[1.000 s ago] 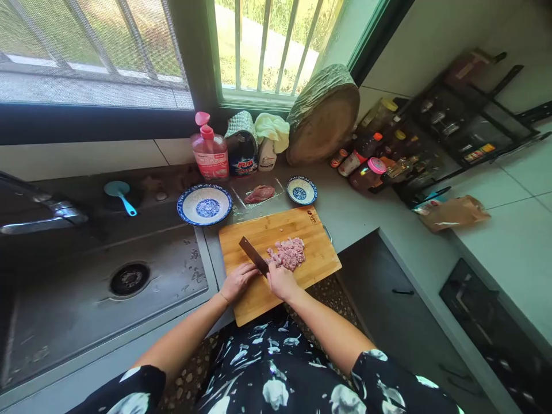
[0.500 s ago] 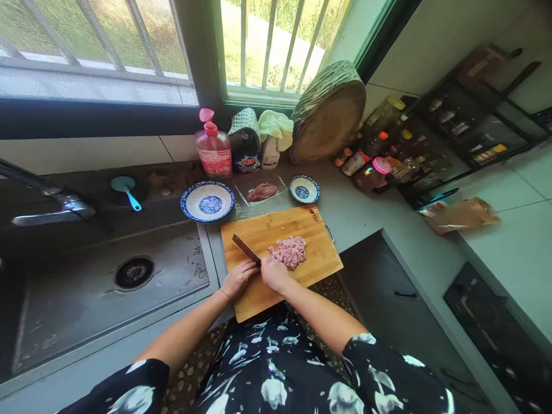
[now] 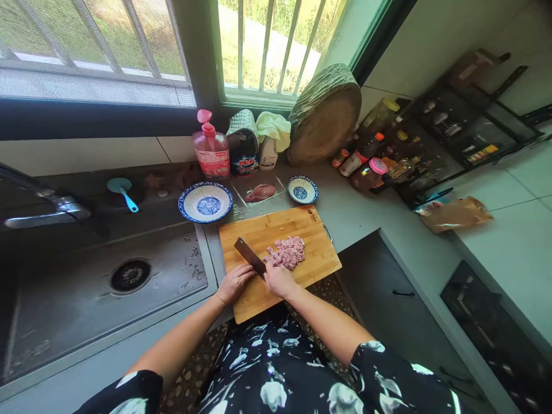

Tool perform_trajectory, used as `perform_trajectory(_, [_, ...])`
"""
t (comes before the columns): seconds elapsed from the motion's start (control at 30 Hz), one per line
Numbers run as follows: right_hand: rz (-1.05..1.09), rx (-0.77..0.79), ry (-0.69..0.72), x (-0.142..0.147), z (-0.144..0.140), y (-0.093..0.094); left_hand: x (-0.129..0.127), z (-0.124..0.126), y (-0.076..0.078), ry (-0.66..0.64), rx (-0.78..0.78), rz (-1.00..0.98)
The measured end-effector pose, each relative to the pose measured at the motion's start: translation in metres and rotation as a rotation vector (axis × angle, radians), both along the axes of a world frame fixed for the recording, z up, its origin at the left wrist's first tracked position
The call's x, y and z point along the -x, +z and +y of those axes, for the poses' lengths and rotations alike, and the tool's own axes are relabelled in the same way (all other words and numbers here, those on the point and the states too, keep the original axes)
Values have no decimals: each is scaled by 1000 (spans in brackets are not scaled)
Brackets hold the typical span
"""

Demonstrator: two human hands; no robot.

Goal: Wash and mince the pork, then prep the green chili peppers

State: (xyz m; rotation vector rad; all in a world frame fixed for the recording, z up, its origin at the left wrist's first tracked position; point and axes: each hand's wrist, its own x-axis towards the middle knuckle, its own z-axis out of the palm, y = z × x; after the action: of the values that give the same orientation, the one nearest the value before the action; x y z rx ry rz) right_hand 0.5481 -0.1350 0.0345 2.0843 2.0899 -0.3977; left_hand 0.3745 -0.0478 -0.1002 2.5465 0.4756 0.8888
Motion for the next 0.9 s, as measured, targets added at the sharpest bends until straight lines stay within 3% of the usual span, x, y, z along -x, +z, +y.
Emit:
perform_trajectory(0.17, [-14,39,-8,-8,-19,-9,0,-2,1,12,-4,-12])
perform_trajectory(0.33, [-9,0,-36,18,15,-16,0,-1,8,-20,-14,29])
perform_trajectory(0.4, [17,-11,-53,15,25,-14,-1,-3,13,-28,0,53])
perform_trajectory(0.63, [71,1,-298,-59,0,-11,-19,-8,24,175,47,97])
perform_trajectory(0.77, [93,-45,-280,-83,0,-7,-58,-12,28,277,131,51])
perform_trajectory(0.9, [62,-124,-247,-120,6,10,-106,-32,29,389,274,-14])
